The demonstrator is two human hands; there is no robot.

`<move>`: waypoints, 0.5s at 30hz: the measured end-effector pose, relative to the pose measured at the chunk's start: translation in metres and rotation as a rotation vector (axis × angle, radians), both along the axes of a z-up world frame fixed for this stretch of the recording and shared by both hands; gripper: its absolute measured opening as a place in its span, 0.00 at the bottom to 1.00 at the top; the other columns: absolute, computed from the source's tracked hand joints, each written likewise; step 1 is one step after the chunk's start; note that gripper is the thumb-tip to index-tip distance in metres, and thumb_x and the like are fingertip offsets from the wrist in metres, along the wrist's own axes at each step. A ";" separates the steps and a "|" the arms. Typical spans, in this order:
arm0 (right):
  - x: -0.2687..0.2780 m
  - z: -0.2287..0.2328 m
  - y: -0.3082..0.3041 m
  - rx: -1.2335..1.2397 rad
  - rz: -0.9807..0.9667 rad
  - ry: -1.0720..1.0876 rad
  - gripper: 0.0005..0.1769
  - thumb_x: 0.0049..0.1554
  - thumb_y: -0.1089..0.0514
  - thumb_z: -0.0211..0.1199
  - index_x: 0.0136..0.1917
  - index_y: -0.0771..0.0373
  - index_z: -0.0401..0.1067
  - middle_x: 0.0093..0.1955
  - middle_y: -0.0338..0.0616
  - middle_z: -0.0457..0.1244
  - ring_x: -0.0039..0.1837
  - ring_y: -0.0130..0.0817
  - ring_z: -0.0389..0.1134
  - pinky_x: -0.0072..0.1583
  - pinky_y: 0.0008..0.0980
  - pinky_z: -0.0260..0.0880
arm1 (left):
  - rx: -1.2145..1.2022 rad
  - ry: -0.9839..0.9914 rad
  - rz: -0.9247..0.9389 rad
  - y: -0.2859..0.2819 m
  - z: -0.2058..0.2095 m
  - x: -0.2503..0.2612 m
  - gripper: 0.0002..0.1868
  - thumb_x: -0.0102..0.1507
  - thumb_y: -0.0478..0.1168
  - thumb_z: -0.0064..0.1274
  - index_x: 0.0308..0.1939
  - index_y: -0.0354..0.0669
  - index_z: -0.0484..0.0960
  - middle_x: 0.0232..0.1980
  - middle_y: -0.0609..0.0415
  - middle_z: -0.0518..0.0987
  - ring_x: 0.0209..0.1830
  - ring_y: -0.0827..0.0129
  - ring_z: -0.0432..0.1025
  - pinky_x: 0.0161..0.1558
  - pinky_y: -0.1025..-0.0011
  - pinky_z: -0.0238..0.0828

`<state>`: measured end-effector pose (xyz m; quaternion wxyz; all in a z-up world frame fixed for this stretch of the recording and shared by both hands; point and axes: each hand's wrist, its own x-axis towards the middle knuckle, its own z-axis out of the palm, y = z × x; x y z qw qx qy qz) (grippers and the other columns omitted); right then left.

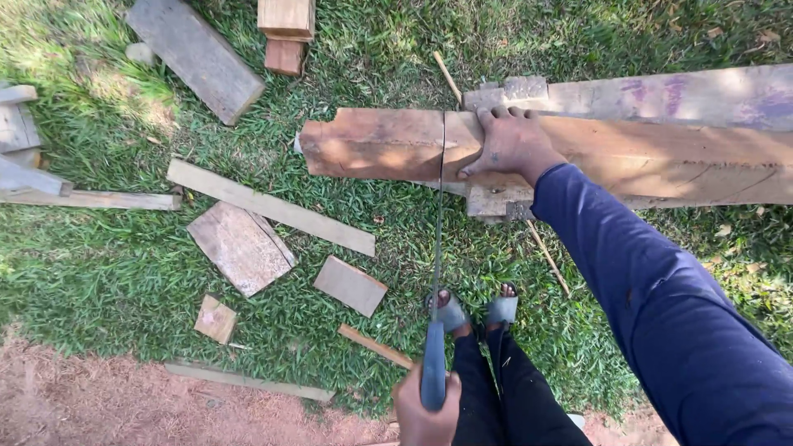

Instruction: Saw through a wooden plank using a hand saw while it rests on a wooden bench outdoors.

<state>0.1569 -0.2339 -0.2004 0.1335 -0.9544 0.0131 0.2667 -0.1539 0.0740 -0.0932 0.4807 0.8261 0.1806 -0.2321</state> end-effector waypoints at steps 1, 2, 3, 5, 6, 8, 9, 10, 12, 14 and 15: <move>0.001 -0.004 -0.001 -0.001 -0.002 -0.011 0.75 0.27 0.18 0.75 0.76 0.61 0.59 0.72 0.56 0.59 0.73 0.58 0.58 0.70 0.60 0.55 | -0.001 -0.011 -0.002 -0.014 -0.014 0.031 0.13 0.50 0.36 0.66 0.38 0.37 0.84 0.21 0.53 0.82 0.20 0.73 0.79 0.28 0.70 0.77; 0.003 -0.008 -0.003 0.003 0.011 -0.016 0.74 0.27 0.18 0.75 0.75 0.62 0.59 0.71 0.56 0.59 0.73 0.58 0.58 0.70 0.60 0.55 | -0.061 -0.115 -0.021 -0.028 -0.027 0.063 0.10 0.53 0.37 0.65 0.35 0.38 0.83 0.22 0.53 0.82 0.21 0.72 0.78 0.29 0.70 0.76; 0.002 -0.011 -0.004 0.009 0.016 -0.015 0.73 0.27 0.18 0.76 0.74 0.63 0.60 0.71 0.55 0.59 0.72 0.57 0.59 0.70 0.59 0.55 | -0.121 -0.213 -0.048 -0.041 -0.037 0.094 0.08 0.55 0.38 0.64 0.33 0.38 0.82 0.24 0.53 0.82 0.21 0.71 0.78 0.30 0.69 0.75; -0.001 -0.008 -0.005 -0.005 0.019 -0.035 0.72 0.28 0.18 0.75 0.73 0.64 0.62 0.70 0.56 0.60 0.72 0.58 0.59 0.70 0.58 0.57 | -0.095 -0.258 -0.072 -0.064 -0.057 0.149 0.09 0.55 0.39 0.63 0.32 0.38 0.80 0.23 0.51 0.80 0.21 0.66 0.76 0.29 0.67 0.73; -0.004 -0.007 -0.004 -0.019 0.033 -0.049 0.71 0.29 0.17 0.75 0.73 0.64 0.63 0.69 0.57 0.61 0.72 0.58 0.60 0.71 0.57 0.59 | -0.069 -0.297 -0.085 -0.076 -0.068 0.173 0.11 0.55 0.41 0.62 0.32 0.37 0.78 0.23 0.50 0.78 0.20 0.61 0.75 0.28 0.64 0.71; 0.007 -0.005 -0.010 -0.021 0.024 -0.049 0.69 0.30 0.18 0.75 0.72 0.64 0.64 0.69 0.58 0.61 0.71 0.59 0.61 0.70 0.56 0.59 | -0.070 -0.318 -0.071 -0.090 -0.068 0.192 0.10 0.56 0.41 0.61 0.31 0.37 0.78 0.22 0.49 0.77 0.20 0.61 0.75 0.28 0.64 0.71; 0.004 -0.008 -0.006 -0.001 -0.003 -0.040 0.67 0.31 0.18 0.75 0.71 0.64 0.66 0.68 0.59 0.62 0.70 0.61 0.61 0.70 0.55 0.60 | -0.052 -0.326 -0.078 -0.090 -0.067 0.195 0.10 0.57 0.40 0.60 0.30 0.37 0.77 0.22 0.49 0.77 0.20 0.60 0.74 0.28 0.63 0.70; -0.002 -0.004 -0.002 0.005 -0.005 -0.030 0.67 0.31 0.18 0.75 0.71 0.64 0.66 0.68 0.59 0.62 0.70 0.61 0.61 0.70 0.55 0.60 | -0.047 -0.316 -0.081 -0.086 -0.063 0.184 0.10 0.57 0.40 0.60 0.30 0.37 0.77 0.22 0.49 0.77 0.20 0.60 0.74 0.28 0.63 0.70; 0.008 0.010 -0.001 -0.013 -0.035 0.057 0.67 0.28 0.21 0.77 0.70 0.63 0.67 0.68 0.56 0.62 0.71 0.57 0.62 0.70 0.56 0.60 | -0.072 -0.284 -0.070 -0.083 -0.058 0.180 0.10 0.56 0.40 0.60 0.30 0.38 0.77 0.22 0.49 0.77 0.19 0.61 0.73 0.26 0.63 0.69; 0.013 0.002 -0.006 0.018 -0.035 0.061 0.67 0.29 0.20 0.75 0.71 0.62 0.66 0.68 0.56 0.63 0.70 0.57 0.64 0.70 0.55 0.60 | -0.077 -0.238 -0.075 -0.065 -0.039 0.143 0.10 0.56 0.39 0.61 0.29 0.37 0.77 0.20 0.50 0.76 0.18 0.64 0.73 0.26 0.64 0.69; 0.012 -0.005 -0.007 0.059 -0.037 0.088 0.68 0.30 0.20 0.74 0.73 0.62 0.65 0.68 0.56 0.64 0.69 0.57 0.65 0.70 0.55 0.61 | -0.072 -0.170 -0.083 -0.055 -0.030 0.120 0.10 0.56 0.38 0.62 0.29 0.36 0.77 0.19 0.52 0.76 0.17 0.67 0.73 0.26 0.66 0.69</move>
